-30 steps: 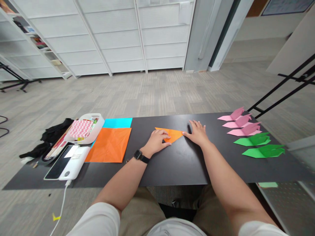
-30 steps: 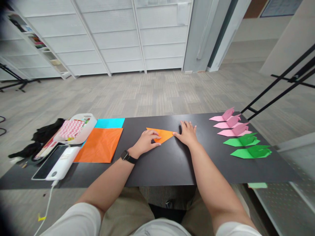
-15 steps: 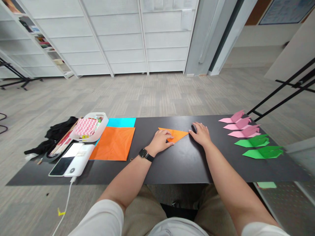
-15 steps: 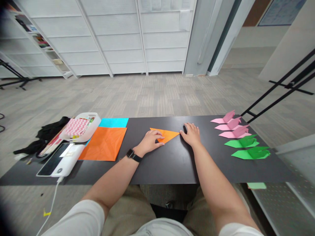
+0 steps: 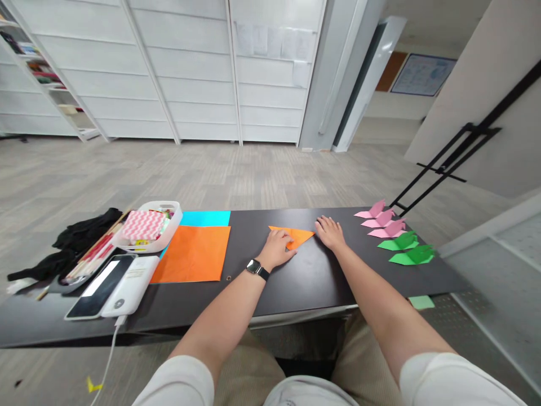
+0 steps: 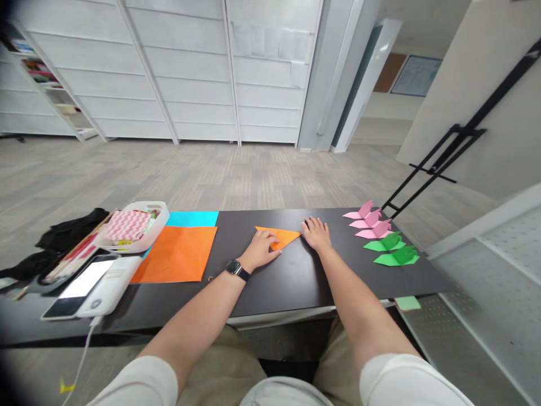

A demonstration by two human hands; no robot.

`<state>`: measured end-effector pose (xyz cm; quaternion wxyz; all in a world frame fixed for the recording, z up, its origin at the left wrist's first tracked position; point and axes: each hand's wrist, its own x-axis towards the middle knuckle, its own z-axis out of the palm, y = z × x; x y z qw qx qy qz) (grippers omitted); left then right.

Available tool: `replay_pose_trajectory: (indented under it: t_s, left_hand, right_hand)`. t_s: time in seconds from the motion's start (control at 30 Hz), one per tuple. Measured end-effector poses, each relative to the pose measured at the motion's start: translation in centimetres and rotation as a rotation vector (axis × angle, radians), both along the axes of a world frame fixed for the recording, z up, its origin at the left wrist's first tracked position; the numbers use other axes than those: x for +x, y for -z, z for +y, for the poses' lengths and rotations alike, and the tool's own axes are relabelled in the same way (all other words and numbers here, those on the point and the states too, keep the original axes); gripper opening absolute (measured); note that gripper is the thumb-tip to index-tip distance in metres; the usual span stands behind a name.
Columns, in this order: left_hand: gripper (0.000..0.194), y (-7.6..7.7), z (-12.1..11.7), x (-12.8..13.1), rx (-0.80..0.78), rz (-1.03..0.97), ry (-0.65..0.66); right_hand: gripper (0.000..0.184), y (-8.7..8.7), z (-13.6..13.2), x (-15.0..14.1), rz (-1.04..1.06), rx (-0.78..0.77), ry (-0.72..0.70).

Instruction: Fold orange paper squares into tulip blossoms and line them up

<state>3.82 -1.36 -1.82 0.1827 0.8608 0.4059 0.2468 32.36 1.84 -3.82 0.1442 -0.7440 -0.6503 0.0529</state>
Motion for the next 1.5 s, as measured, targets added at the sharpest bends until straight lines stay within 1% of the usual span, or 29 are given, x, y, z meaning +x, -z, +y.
replay_pose_trajectory:
  t_s: [0.17, 0.33, 0.47, 0.63, 0.77, 0.87, 0.97, 1.07, 1.2, 1.27, 1.37, 1.5]
  left_hand:
    - [0.029, 0.2, -0.4, 0.1, 0.040, 0.007, -0.004]
    - [0.029, 0.8, -0.4, 0.2, 0.070, 0.005, -0.023]
    - [0.028, 1.2, -0.3, 0.3, 0.096, 0.016, -0.025]
    - [0.036, 1.6, -0.2, 0.5, 0.113, 0.010, -0.042]
    - [0.034, 1.7, -0.3, 0.7, 0.133, 0.037, -0.075]
    - [0.034, 1.6, -0.4, 0.8, 0.145, 0.057, -0.076]
    - [0.032, 1.4, -0.6, 0.8, 0.165, 0.069, -0.069]
    - [0.026, 1.1, -0.8, 0.8, 0.174, 0.069, -0.061]
    - [0.020, 0.5, -1.4, 0.6, 0.153, 0.068, 0.021]
    - [0.020, 0.3, -2.0, 0.4, 0.143, 0.078, 0.064]
    - [0.020, 0.1, -3.2, -0.1, 0.127, 0.090, 0.086]
    - [0.023, 0.5, -5.2, -0.7, 0.110, 0.100, 0.055]
  right_hand:
    - [0.063, -0.8, -0.1, -0.6, -0.010, -0.032, 0.022]
    - [0.064, -1.0, -0.2, -0.8, -0.001, -0.035, 0.036]
    - [0.062, -0.7, 0.0, -0.6, 0.000, -0.031, 0.036]
    - [0.063, 0.1, 0.6, -0.1, -0.003, -0.029, 0.034]
    - [0.064, 0.7, 1.0, 0.2, 0.011, -0.042, 0.045]
    - [0.064, 0.9, 1.0, 0.4, 0.029, -0.025, 0.039]
    - [0.062, 0.9, 0.8, 0.5, 0.059, 0.016, 0.020]
    - [0.057, 1.0, 0.5, 0.6, 0.092, 0.080, 0.003]
    - [0.047, 1.1, 0.0, 0.8, 0.144, 0.194, -0.067]
    - [0.043, 1.1, -0.3, 1.0, 0.180, 0.275, -0.117]
    - [0.038, 0.8, -1.1, 1.1, 0.229, 0.403, -0.185]
    - [0.035, 0.3, -2.6, -0.2, 0.311, 0.502, -0.212]
